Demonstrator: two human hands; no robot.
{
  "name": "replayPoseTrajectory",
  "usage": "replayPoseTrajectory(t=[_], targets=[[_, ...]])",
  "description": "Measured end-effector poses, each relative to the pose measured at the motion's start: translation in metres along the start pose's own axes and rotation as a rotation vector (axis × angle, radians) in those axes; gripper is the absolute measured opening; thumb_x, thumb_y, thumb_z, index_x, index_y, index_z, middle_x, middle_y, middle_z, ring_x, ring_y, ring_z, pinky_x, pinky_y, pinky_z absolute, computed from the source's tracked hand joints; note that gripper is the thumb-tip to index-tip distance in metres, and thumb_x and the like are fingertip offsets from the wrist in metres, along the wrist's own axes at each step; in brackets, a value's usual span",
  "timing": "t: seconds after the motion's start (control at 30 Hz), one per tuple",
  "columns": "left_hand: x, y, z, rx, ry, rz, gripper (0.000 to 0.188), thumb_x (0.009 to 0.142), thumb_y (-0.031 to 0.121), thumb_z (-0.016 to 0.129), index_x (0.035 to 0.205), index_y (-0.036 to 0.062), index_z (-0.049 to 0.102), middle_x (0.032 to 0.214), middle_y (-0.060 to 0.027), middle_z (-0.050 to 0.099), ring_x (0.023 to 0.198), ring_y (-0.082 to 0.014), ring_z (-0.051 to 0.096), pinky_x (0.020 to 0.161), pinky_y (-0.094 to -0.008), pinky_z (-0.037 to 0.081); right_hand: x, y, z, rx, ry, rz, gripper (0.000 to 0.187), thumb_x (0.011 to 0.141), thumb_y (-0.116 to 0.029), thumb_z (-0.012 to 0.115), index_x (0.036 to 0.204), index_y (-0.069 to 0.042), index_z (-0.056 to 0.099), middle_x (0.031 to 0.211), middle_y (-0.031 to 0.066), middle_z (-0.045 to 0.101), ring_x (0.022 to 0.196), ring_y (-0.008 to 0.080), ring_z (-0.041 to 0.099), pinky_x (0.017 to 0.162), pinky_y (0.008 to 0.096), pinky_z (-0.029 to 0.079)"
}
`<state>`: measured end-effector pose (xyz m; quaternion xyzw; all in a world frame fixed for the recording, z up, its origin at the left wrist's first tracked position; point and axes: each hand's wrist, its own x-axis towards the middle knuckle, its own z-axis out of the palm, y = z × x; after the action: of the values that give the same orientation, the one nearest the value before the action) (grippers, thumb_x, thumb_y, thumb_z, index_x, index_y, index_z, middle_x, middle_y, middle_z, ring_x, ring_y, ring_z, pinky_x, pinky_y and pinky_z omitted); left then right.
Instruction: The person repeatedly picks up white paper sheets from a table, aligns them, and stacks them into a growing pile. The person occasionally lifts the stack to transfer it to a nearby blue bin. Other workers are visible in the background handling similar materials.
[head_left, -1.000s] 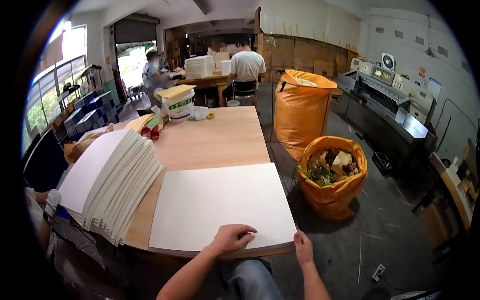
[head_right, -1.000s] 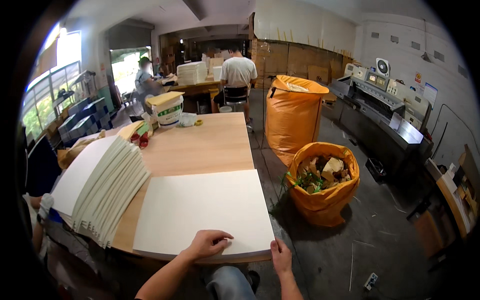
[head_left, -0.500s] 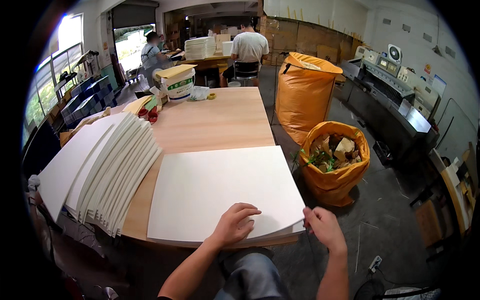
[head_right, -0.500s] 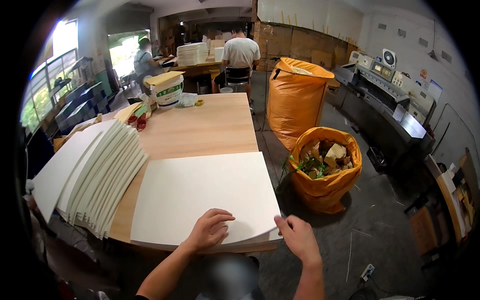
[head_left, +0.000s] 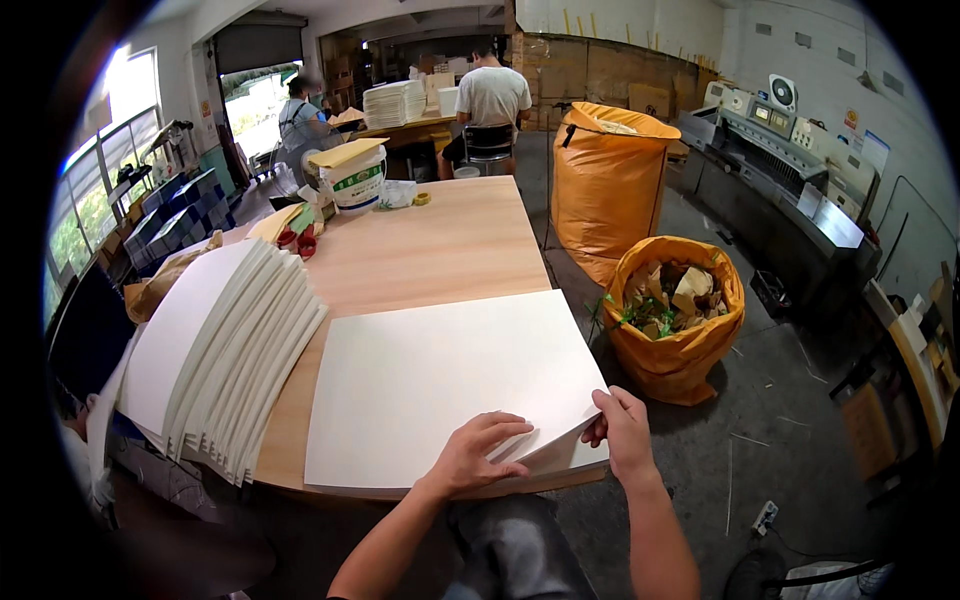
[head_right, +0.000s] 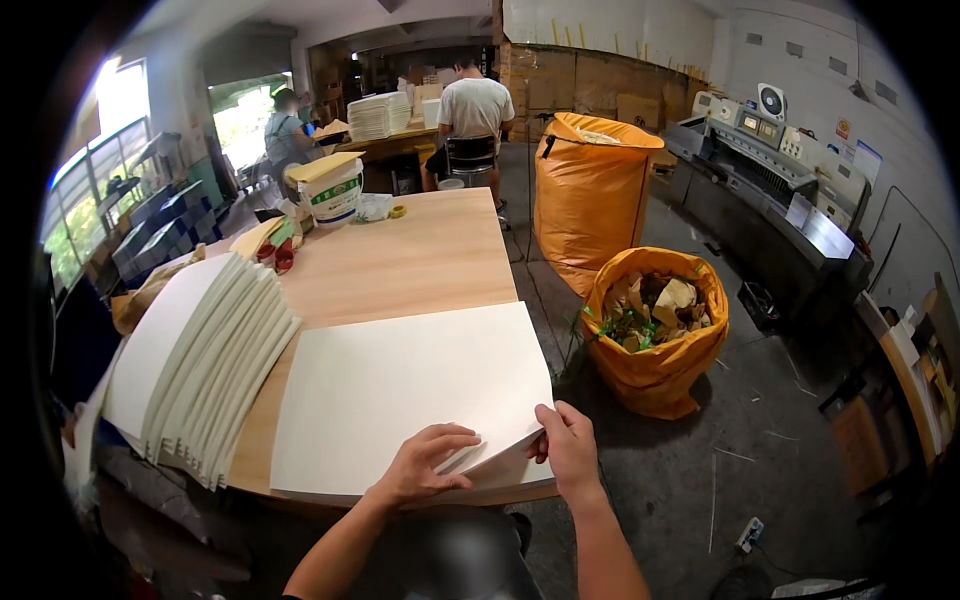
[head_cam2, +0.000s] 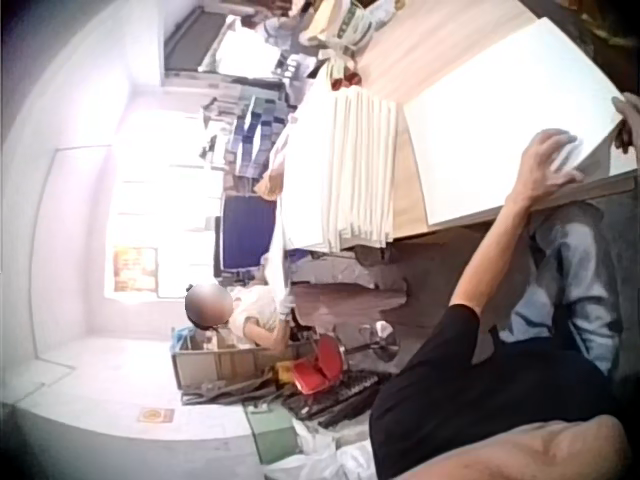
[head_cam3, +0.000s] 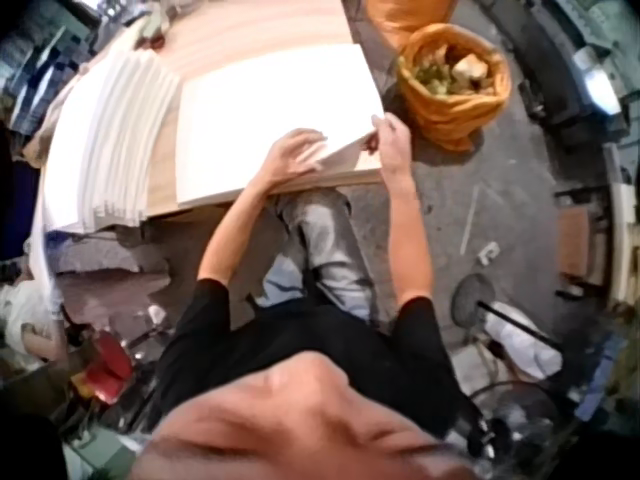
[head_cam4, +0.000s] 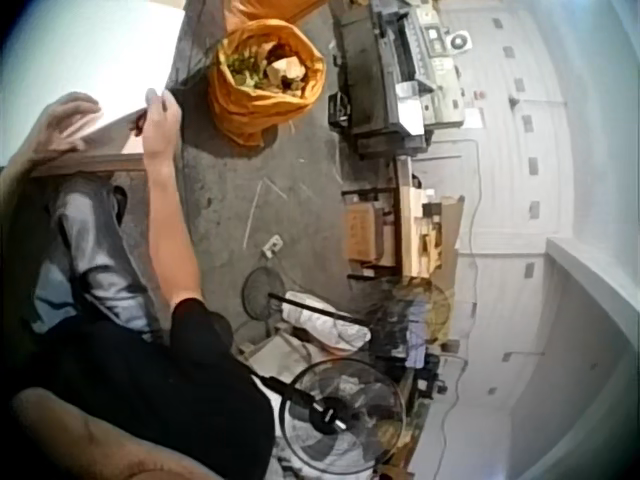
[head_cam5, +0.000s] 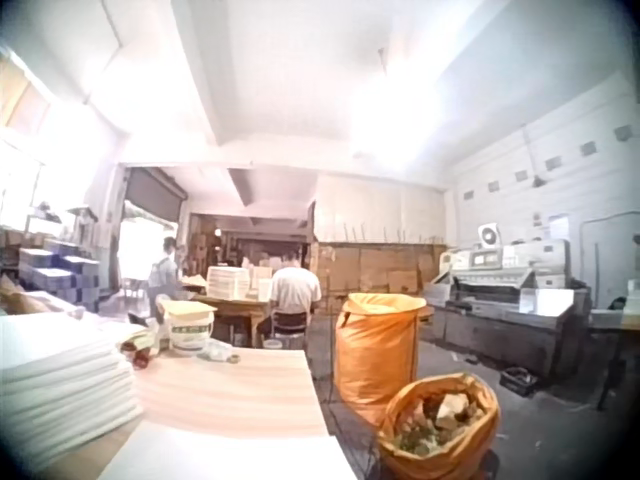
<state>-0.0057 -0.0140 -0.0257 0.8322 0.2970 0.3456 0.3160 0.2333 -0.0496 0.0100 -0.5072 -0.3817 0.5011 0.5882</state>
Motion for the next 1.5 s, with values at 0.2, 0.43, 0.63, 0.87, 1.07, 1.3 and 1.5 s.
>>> replayPoseTrajectory(t=[0.2, 0.43, 0.63, 0.87, 1.07, 1.3, 1.5], targets=[[-0.001, -0.002, 0.002, -0.139, 0.019, -0.066, 0.055, 0.072, 0.028, 0.088, 0.120, 0.0097, 0.069, 0.121, -0.0109, 0.065, 0.113, -0.0267, 0.062, 0.100, -0.0385, 0.049, 0.002, 0.001, 0.000, 0.130, -0.039, 0.009, 0.033, 0.099, -0.025, 0.058, 0.071, -0.009, 0.051, 0.058, 0.0005, 0.052, 0.051, 0.0111, 0.058, 0.047, 0.0242, 0.042], [-0.008, -0.014, 0.005, -0.268, 0.089, -0.143, 0.057, 0.082, 0.019, 0.080, 0.135, 0.0111, 0.060, 0.125, -0.0134, 0.064, 0.116, -0.0255, 0.062, 0.102, -0.0387, 0.048, 0.001, -0.005, 0.002, 0.068, -0.038, -0.012, 0.036, 0.097, -0.031, 0.063, 0.071, -0.008, 0.054, 0.056, 0.0000, 0.052, 0.051, 0.0119, 0.057, 0.047, 0.0247, 0.042], [-0.002, -0.006, -0.001, -0.077, 0.027, -0.119, 0.043, 0.091, 0.017, 0.069, 0.133, 0.0133, 0.060, 0.126, -0.0148, 0.062, 0.116, -0.0319, 0.061, 0.098, -0.0384, 0.049, 0.004, 0.005, 0.009, -0.342, 0.101, -0.209, 0.038, 0.097, -0.028, 0.061, 0.068, -0.005, 0.053, 0.057, 0.0011, 0.053, 0.048, 0.0108, 0.054, 0.047, 0.0252, 0.040], [-0.002, -0.003, 0.004, -0.078, 0.017, -0.049, 0.053, 0.075, 0.026, 0.086, 0.122, 0.0124, 0.066, 0.119, -0.0132, 0.065, 0.111, -0.0303, 0.062, 0.095, -0.0372, 0.050, 0.005, 0.001, 0.006, 0.142, -0.007, 0.012, 0.034, 0.097, -0.023, 0.059, 0.067, -0.010, 0.050, 0.055, 0.0000, 0.049, 0.047, 0.0125, 0.054, 0.045, 0.0254, 0.040], [-0.006, -0.008, 0.004, -0.217, 0.033, -0.069, 0.055, 0.078, 0.019, 0.085, 0.129, 0.0108, 0.064, 0.121, -0.0132, 0.065, 0.115, -0.0284, 0.061, 0.099, -0.0357, 0.048, -0.001, -0.004, 0.009, 0.051, 0.018, -0.009, 0.037, 0.098, -0.027, 0.061, 0.067, -0.010, 0.050, 0.054, -0.0013, 0.047, 0.045, 0.0104, 0.052, 0.042, 0.0248, 0.038], [-0.006, -0.004, 0.009, -0.125, 0.061, -0.077, 0.031, 0.099, 0.010, 0.056, 0.129, 0.0102, 0.062, 0.131, -0.0161, 0.057, 0.122, -0.0320, 0.055, 0.102, -0.0395, 0.045, 0.003, 0.008, 0.006, -0.008, 0.030, -0.058, 0.034, 0.095, -0.020, 0.061, 0.065, -0.010, 0.048, 0.054, -0.0016, 0.048, 0.044, 0.0097, 0.051, 0.042, 0.0239, 0.039], [-0.001, -0.001, 0.006, -0.066, 0.035, 0.033, 0.050, 0.077, 0.016, 0.085, 0.123, 0.0117, 0.066, 0.116, -0.0101, 0.066, 0.110, -0.0304, 0.059, 0.097, -0.0383, 0.047, 0.009, 0.005, 0.006, 0.163, -0.035, -0.022, 0.032, 0.097, -0.020, 0.059, 0.068, -0.009, 0.051, 0.054, 0.0007, 0.050, 0.048, 0.0128, 0.056, 0.045, 0.0250, 0.040]])
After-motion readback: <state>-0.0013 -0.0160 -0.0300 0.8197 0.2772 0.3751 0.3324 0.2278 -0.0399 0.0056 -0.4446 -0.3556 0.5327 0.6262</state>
